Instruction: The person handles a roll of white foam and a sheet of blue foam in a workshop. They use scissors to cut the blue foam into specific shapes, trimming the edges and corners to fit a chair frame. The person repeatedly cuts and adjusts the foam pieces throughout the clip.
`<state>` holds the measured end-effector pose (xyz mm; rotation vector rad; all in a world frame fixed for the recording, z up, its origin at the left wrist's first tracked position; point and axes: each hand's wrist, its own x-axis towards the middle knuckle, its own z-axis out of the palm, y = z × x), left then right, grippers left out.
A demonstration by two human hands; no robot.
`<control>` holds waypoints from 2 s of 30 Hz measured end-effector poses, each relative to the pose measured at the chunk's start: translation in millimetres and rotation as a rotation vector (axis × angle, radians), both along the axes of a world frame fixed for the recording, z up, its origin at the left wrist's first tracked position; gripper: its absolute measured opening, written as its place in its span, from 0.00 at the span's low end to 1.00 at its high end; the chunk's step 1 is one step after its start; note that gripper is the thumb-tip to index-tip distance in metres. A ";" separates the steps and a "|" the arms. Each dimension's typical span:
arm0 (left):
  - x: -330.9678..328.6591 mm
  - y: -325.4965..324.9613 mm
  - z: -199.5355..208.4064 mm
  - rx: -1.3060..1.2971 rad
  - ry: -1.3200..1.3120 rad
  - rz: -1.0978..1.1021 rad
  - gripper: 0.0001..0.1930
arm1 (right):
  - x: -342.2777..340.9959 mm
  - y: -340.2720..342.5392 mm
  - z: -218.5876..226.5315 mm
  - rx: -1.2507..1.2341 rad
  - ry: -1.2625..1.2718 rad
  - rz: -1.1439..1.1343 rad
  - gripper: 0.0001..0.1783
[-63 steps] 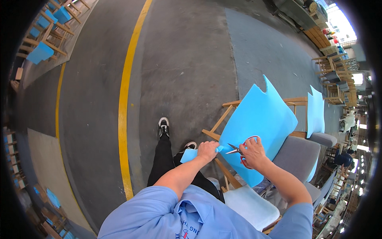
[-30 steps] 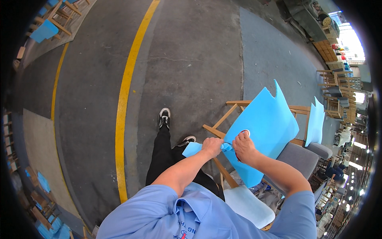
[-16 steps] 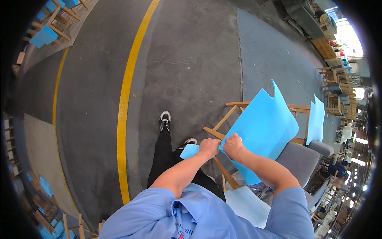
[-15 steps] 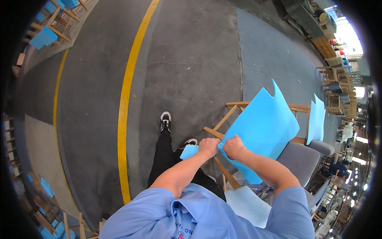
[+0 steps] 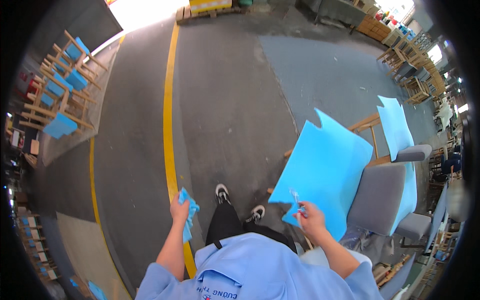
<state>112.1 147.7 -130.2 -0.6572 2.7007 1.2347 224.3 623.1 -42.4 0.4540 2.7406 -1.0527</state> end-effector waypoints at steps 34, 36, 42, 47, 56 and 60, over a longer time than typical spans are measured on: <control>-212.2 303.4 155.0 0.512 -0.448 -1.027 0.30 | -34.9 24.7 -69.3 0.132 -0.231 -0.713 0.47; -247.6 319.2 131.6 0.546 -0.411 -1.179 0.32 | -28.2 29.5 -58.8 0.074 -0.197 -0.734 0.44; -350.8 351.4 127.0 0.767 -0.873 -1.139 0.28 | -50.4 -37.4 -41.7 0.037 0.044 -1.126 0.33; -313.5 418.3 199.4 0.461 -0.989 -1.393 0.29 | -86.3 -161.1 -6.5 -0.135 0.453 -1.555 0.30; -94.8 427.0 164.7 0.247 -1.205 -2.081 0.12 | 7.1 -326.1 119.7 0.517 0.666 -2.105 0.29; -11.3 352.3 151.0 0.027 -1.300 -2.481 0.10 | 66.5 -393.4 175.8 0.744 0.632 -2.346 0.30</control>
